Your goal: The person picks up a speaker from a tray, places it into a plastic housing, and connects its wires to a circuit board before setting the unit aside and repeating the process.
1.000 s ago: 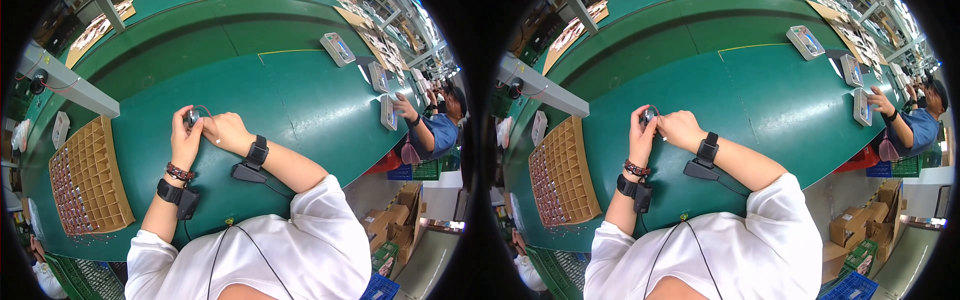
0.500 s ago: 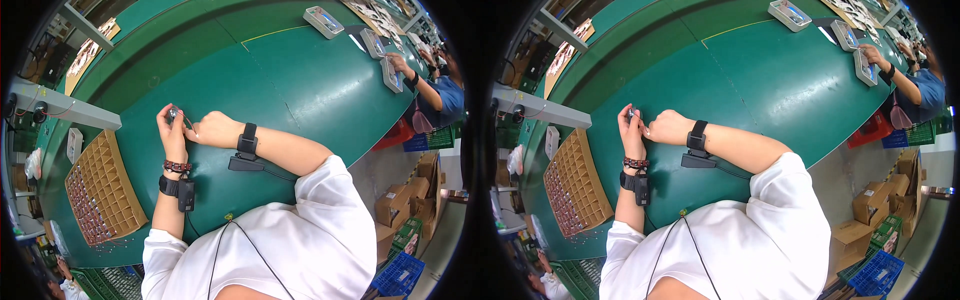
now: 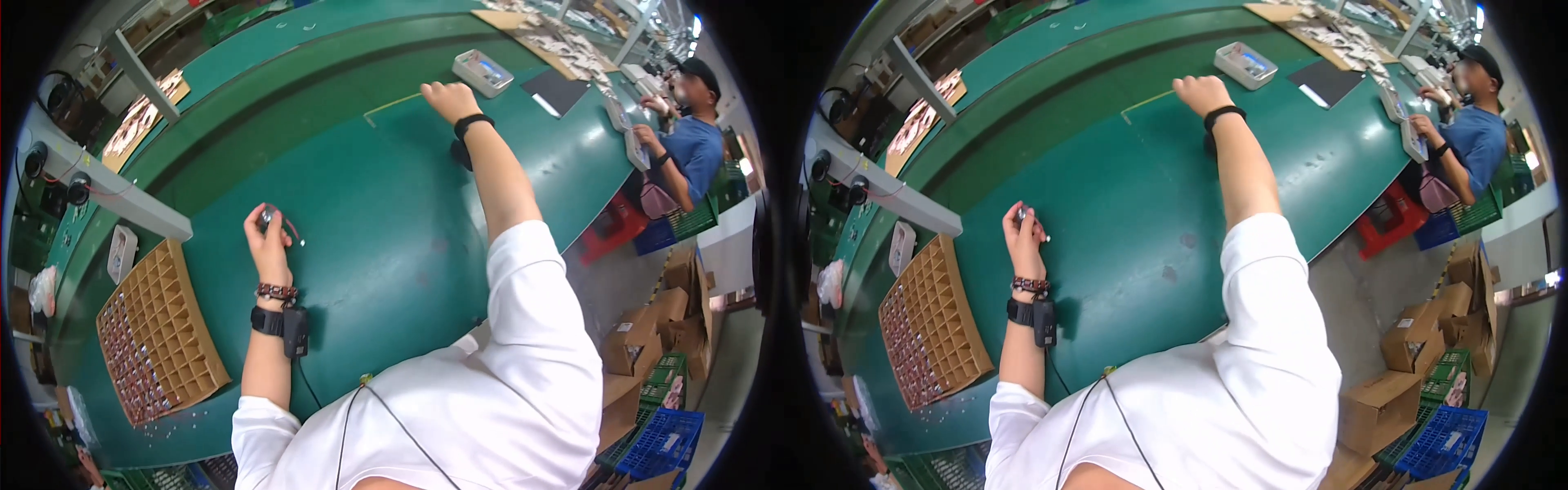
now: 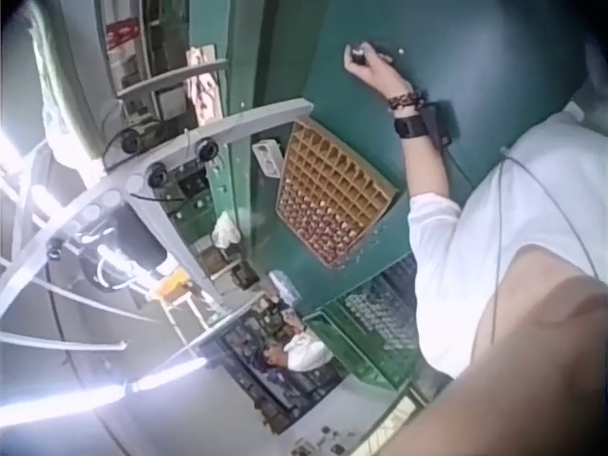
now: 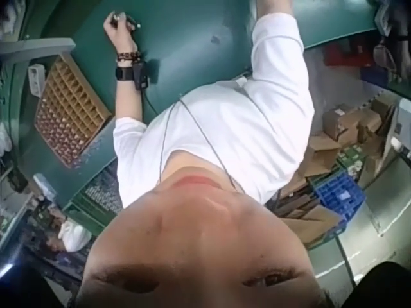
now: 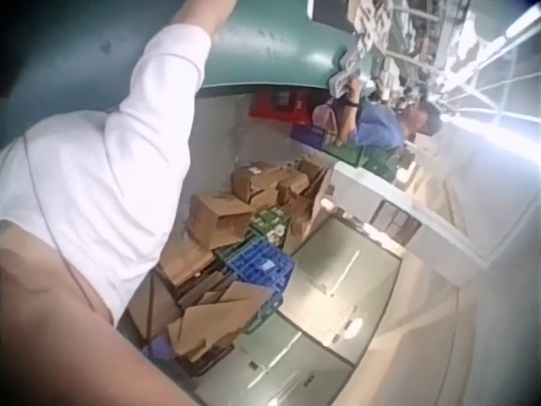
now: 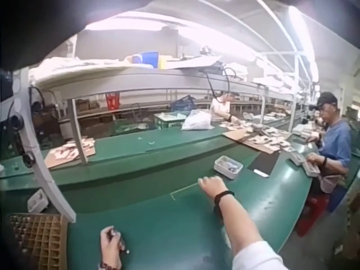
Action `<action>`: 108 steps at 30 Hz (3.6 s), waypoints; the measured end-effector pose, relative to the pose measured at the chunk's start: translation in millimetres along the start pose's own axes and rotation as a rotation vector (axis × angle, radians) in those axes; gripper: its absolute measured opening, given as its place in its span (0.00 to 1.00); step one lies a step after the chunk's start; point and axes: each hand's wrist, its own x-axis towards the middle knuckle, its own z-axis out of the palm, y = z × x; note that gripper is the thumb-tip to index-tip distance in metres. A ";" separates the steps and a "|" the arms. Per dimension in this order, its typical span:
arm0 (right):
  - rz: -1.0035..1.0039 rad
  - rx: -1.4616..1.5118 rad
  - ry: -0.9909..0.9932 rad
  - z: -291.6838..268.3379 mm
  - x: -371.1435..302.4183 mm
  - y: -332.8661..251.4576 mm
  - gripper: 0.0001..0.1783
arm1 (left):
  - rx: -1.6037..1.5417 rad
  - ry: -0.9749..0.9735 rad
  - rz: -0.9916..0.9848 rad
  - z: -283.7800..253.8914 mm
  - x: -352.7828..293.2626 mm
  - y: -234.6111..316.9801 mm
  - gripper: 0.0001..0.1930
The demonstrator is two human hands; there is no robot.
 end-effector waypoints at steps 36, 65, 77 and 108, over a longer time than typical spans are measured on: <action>-0.261 0.351 -0.169 -57.6 8.0 -84.3 0.03 | 0.148 -0.113 -0.008 0.1 2.5 6.5 0.17; -0.307 0.242 -0.193 -62.6 6.8 -85.1 0.03 | 0.142 -0.155 0.029 -0.3 3.7 -1.5 0.18; -0.048 1.364 -0.536 -125.1 4.1 -167.6 0.23 | 0.689 -0.244 0.621 13.6 -16.6 15.8 0.17; 0.756 2.942 -0.657 -84.3 -0.6 -181.0 0.18 | 1.613 -0.740 1.076 8.4 21.1 49.8 0.03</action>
